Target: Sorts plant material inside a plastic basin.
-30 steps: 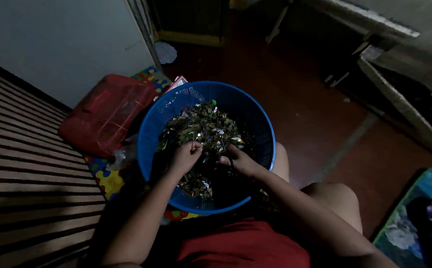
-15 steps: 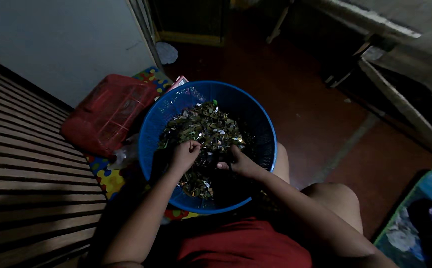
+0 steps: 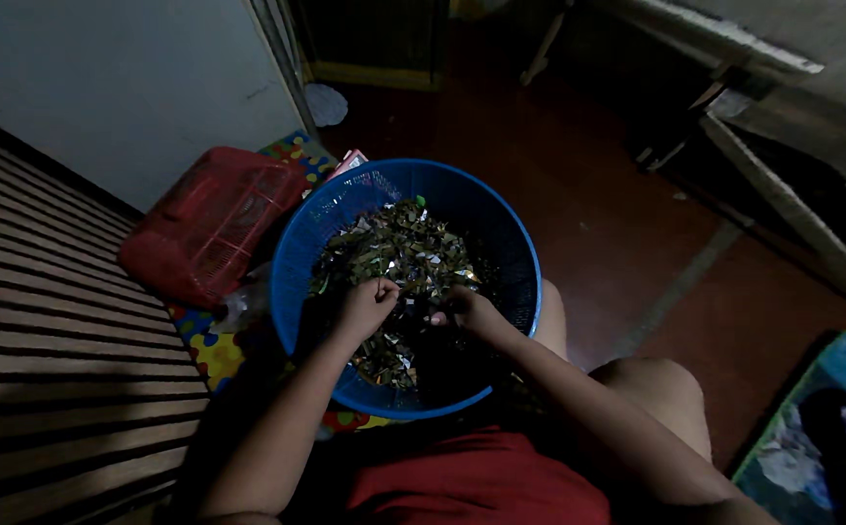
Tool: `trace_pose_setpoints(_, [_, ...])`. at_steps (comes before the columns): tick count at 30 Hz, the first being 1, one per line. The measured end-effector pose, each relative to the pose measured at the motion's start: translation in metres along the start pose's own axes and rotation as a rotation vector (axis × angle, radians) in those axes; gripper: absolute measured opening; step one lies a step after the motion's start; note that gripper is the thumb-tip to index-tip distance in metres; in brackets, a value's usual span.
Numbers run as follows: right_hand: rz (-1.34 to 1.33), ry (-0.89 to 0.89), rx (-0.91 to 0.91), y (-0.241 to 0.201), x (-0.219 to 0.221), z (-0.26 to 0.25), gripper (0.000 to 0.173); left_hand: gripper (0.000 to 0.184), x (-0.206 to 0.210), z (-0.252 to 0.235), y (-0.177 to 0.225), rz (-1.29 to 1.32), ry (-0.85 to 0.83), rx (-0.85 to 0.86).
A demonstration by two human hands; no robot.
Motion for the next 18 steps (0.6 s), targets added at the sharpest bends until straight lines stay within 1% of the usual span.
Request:
trace_pose_setpoints(3, [-0.003, -0.118, 0.038, 0.003, 0.014, 0.001, 0.072, 0.025, 0.0, 0.0, -0.001, 0.01, 0.005, 0.007])
trace_pose_setpoints(5, [0.009, -0.149, 0.049, 0.002, 0.019, 0.0, 0.076, 0.025, 0.001, 0.0, -0.001, 0.003, -0.005, 0.001])
trace_pose_setpoints(9, [-0.009, -0.136, 0.064, 0.001, 0.017, -0.002, 0.077, 0.026, 0.003, 0.0, 0.001, -0.001, -0.013, 0.008])
trace_pose_setpoints(12, [-0.06, -0.109, 0.031, 0.003, 0.014, -0.002, 0.082, 0.025, -0.001, 0.0, 0.0, 0.004, 0.011, -0.014])
trace_pose_setpoints(14, [-0.047, -0.125, 0.012, 0.004, 0.014, -0.001, 0.084, 0.024, -0.002, 0.001, 0.0, 0.009, 0.025, -0.008])
trace_pose_setpoints(18, [-0.01, -0.171, 0.018, 0.001, 0.02, -0.001, 0.079, 0.026, 0.003, 0.0, 0.002, 0.016, -0.029, 0.009])
Point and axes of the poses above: each hand's wrist, its own z-axis away from the middle knuckle, its own x-axis out of the palm, y = z × x, the point moved 8 cm from there along -z, towards the middle knuckle, and after that the axes turned 5 degrees about x, right-handed, at the moved point
